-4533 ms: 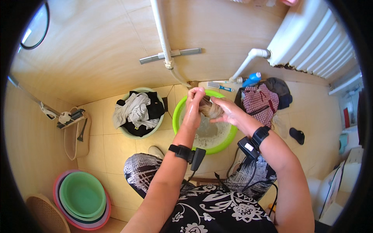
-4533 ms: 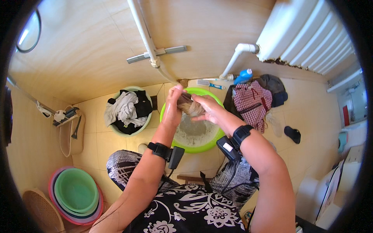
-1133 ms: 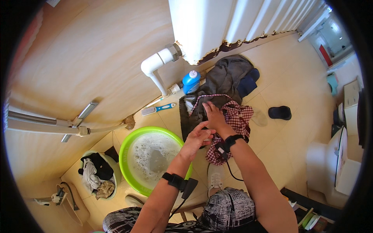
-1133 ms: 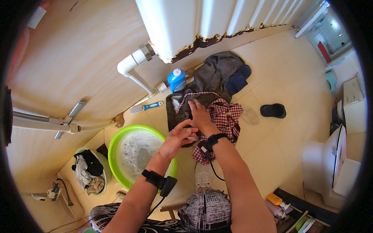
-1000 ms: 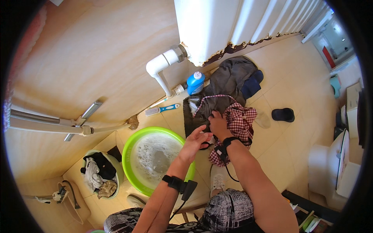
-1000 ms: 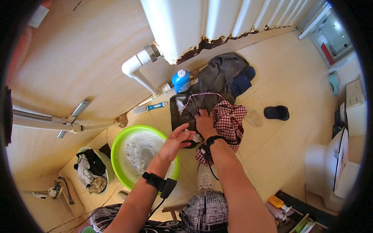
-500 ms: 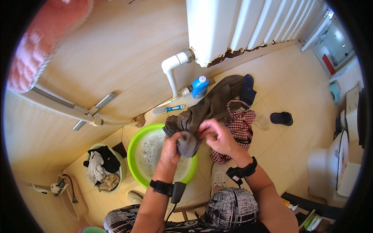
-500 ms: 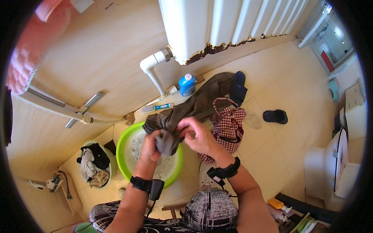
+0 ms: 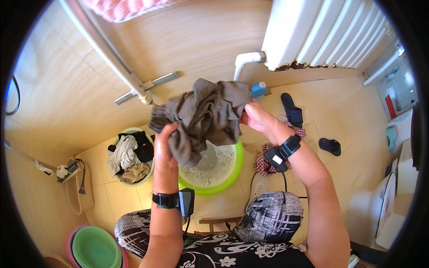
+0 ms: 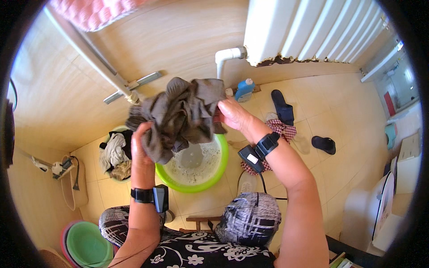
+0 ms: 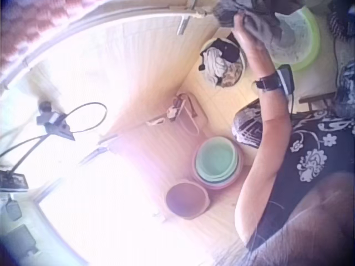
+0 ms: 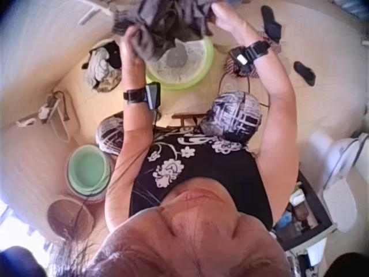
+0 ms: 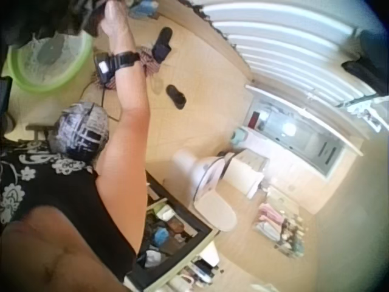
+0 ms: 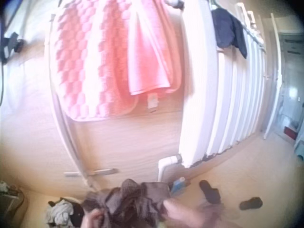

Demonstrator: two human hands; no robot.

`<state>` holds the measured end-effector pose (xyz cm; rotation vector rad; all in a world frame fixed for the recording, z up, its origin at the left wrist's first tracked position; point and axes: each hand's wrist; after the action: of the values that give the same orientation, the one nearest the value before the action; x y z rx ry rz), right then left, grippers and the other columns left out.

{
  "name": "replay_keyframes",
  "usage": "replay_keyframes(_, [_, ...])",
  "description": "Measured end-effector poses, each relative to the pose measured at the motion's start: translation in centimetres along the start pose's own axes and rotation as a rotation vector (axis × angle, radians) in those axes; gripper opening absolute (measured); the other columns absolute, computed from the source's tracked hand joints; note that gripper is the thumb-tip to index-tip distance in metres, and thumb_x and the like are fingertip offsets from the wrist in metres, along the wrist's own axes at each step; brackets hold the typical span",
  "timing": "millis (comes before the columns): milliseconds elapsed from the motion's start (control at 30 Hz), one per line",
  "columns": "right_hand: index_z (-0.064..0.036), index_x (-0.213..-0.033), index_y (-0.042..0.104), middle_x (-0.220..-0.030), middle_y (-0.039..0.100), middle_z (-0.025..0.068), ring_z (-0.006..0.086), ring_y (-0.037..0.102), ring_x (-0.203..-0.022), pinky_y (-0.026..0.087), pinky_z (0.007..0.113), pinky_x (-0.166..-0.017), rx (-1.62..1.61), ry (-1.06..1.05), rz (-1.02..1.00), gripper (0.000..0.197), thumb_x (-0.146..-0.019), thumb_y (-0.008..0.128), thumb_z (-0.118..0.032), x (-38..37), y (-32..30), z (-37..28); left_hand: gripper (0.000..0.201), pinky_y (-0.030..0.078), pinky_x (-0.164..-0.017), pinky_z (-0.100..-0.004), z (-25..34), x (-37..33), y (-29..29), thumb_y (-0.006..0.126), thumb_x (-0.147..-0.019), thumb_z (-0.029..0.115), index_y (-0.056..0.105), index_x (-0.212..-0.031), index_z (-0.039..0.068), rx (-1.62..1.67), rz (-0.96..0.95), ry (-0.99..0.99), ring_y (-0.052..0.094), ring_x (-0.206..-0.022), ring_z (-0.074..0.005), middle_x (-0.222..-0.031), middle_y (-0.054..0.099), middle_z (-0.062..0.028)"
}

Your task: The person washes clothes by hand in a basin of soapy water, scrubbing a white garment and then a black garment.

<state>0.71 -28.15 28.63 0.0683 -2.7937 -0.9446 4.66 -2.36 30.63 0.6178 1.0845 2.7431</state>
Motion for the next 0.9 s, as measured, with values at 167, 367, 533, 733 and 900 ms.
replay_keyframes(167, [-0.0085, -0.124, 0.046, -0.119, 0.055, 0.0101, 0.0263, 0.057, -0.104, 0.052, 0.043, -0.080, -0.098, 0.228, -0.091, 0.035, -0.091, 0.043, -0.018, -2.5, 6.7, 1.3, 0.030, 0.047, -0.078, -0.0311, -3.8, -0.4, -9.5, 0.058, -0.076, 0.006, 0.057, -0.106, -0.001, -0.386, 0.190, -0.044, 0.059, -0.085, -0.0194, -0.095, 0.062, -0.0078])
replay_keyframes(367, [-0.0089, -0.137, 0.031, -0.130, 0.044, 0.0178, 0.0324, 0.047, -0.116, 0.046, 0.041, -0.089, 1.616, 0.480, -0.281, 0.071, -0.078, 0.065, -0.030, -3.2, 2.0, 8.0, 0.064, 0.043, -0.090, -0.0396, -9.3, 0.1, -15.8, 0.068, -0.075, 0.022, 0.040, -0.131, 0.006, -1.285, 0.115, 0.025, 0.050, -0.110, -0.0355, -0.126, 0.047, -0.0198])
replay_keyframes(533, [-0.0152, -0.139, 0.028, -0.142, 0.023, 0.0151, 0.0366, 0.038, -0.122, 0.040, 0.043, -0.097, 1.871, 0.391, -0.260, 0.086, -0.068, 0.074, -0.033, -3.6, 1.8, 13.5, 0.095, 0.031, -0.101, -0.0518, -9.8, 0.8, -15.2, 0.080, -0.062, 0.029, 0.027, -0.140, 0.018, -1.795, 0.048, 0.122, 0.022, -0.133, -0.0358, -0.146, 0.020, -0.0156])
replay_keyframes(733, [-0.0237, -0.143, 0.019, -0.149, 0.009, 0.0117, 0.0405, 0.025, -0.130, 0.034, 0.053, -0.100, 1.979, 0.618, -0.371, 0.090, -0.072, 0.073, -0.039, -3.1, 1.0, 20.9, 0.102, 0.025, -0.101, -0.0609, -12.1, 0.2, -17.1, 0.077, -0.068, 0.031, 0.010, -0.145, 0.025, -2.108, -0.265, -0.294, 0.008, -0.137, -0.0387, -0.151, 0.004, -0.0117])
replay_keyframes(900, [-0.0197, -0.140, 0.024, -0.145, 0.018, 0.0138, 0.0386, 0.029, -0.129, 0.034, 0.054, -0.099, 1.969, 0.648, -0.421, 0.080, -0.076, 0.070, -0.036, -2.8, -1.4, 23.6, 0.102, 0.026, -0.104, -0.0555, -15.7, -1.0, -19.6, 0.075, -0.071, 0.033, 0.005, -0.145, 0.025, -2.079, -0.325, -0.507, 0.011, -0.137, -0.0372, -0.150, 0.009, -0.0120])
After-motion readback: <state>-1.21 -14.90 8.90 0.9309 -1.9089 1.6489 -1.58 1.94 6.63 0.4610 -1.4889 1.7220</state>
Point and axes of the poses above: each hand's wrist, its own x-axis away from the middle knuckle, its own y-axis out of the palm, z = x × y
